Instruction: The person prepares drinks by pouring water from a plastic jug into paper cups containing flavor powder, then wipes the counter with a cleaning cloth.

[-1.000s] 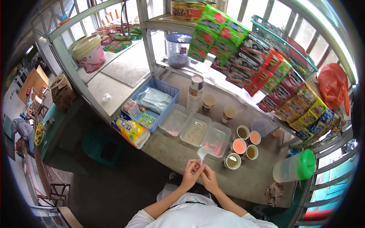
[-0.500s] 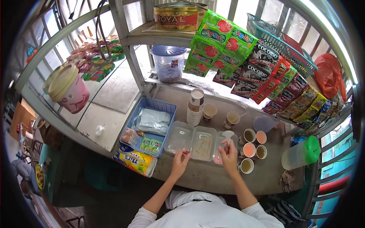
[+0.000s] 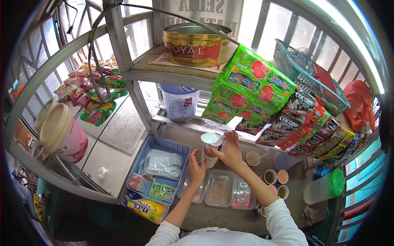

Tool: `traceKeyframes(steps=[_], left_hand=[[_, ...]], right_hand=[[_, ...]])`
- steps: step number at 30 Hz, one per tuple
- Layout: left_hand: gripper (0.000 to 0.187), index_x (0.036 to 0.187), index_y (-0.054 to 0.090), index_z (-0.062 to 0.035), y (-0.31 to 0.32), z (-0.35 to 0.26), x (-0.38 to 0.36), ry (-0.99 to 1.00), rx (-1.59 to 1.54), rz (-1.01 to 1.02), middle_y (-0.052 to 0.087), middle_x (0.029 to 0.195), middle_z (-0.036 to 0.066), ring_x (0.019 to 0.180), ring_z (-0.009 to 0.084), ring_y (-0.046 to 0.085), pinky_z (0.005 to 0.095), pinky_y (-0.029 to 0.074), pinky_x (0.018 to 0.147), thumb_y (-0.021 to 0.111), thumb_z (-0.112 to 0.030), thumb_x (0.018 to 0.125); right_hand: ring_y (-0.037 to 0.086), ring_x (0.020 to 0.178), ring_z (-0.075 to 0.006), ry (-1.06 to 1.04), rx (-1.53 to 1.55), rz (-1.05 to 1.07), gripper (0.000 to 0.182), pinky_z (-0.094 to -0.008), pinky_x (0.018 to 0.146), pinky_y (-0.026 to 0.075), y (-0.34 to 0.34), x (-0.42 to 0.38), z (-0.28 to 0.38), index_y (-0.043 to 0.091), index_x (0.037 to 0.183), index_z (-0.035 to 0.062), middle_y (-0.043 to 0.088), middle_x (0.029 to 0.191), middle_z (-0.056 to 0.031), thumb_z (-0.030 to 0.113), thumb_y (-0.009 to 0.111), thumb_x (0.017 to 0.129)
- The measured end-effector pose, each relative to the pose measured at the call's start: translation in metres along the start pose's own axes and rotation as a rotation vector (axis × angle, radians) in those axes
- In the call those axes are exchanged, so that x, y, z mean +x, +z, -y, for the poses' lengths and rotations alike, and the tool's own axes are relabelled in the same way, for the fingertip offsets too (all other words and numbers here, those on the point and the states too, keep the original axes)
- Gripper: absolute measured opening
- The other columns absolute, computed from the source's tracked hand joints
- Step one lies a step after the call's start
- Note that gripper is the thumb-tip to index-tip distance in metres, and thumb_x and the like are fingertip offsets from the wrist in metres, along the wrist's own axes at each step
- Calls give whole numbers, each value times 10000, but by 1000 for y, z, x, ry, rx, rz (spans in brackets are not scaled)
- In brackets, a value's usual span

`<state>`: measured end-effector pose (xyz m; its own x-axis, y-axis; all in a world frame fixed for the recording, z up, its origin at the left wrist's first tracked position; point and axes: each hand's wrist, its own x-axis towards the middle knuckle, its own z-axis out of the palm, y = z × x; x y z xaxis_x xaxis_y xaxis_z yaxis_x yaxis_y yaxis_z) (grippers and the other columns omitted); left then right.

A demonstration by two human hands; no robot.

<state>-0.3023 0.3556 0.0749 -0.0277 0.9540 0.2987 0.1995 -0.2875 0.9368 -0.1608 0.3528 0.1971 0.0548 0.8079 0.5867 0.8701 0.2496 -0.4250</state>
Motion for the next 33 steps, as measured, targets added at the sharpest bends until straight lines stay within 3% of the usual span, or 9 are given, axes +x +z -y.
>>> traceKeyframes(steps=[3,7,16,25,33], left_hand=[[454,1258,442,-33,7,7,2,35,-62,-23,502,1205,127,1094,255,493,330,433,813,612,-181,864],[399,1226,473,-31,7,1,1,-54,-96,23,512,1187,117,1090,237,501,317,432,812,601,-168,874],[364,1206,472,-39,12,2,2,-120,-255,42,507,1166,96,1064,207,512,297,438,782,596,-120,874],[442,1217,435,-51,18,-2,4,-90,-210,-31,492,1175,95,1110,219,474,310,383,846,599,-71,807],[430,1180,421,-25,31,7,5,-116,-207,-57,436,1238,127,1164,257,440,345,369,917,606,-36,792]], right_hand=[[503,932,-339,67,118,39,705,-438,754,434,15,4,-7,431,1029,-26,459,977,-168,494,747,672],[551,829,-304,104,164,31,664,-413,664,457,22,7,-9,439,1004,-3,481,925,-132,470,758,664],[574,771,-240,144,211,67,603,-400,653,465,18,10,-9,452,955,25,491,891,-101,433,769,646],[562,752,-226,75,190,95,520,-377,617,452,16,12,-10,455,883,39,480,841,-74,346,775,613],[561,641,-249,-37,218,22,496,-365,544,448,16,14,-15,459,881,36,472,848,-91,320,782,634]])
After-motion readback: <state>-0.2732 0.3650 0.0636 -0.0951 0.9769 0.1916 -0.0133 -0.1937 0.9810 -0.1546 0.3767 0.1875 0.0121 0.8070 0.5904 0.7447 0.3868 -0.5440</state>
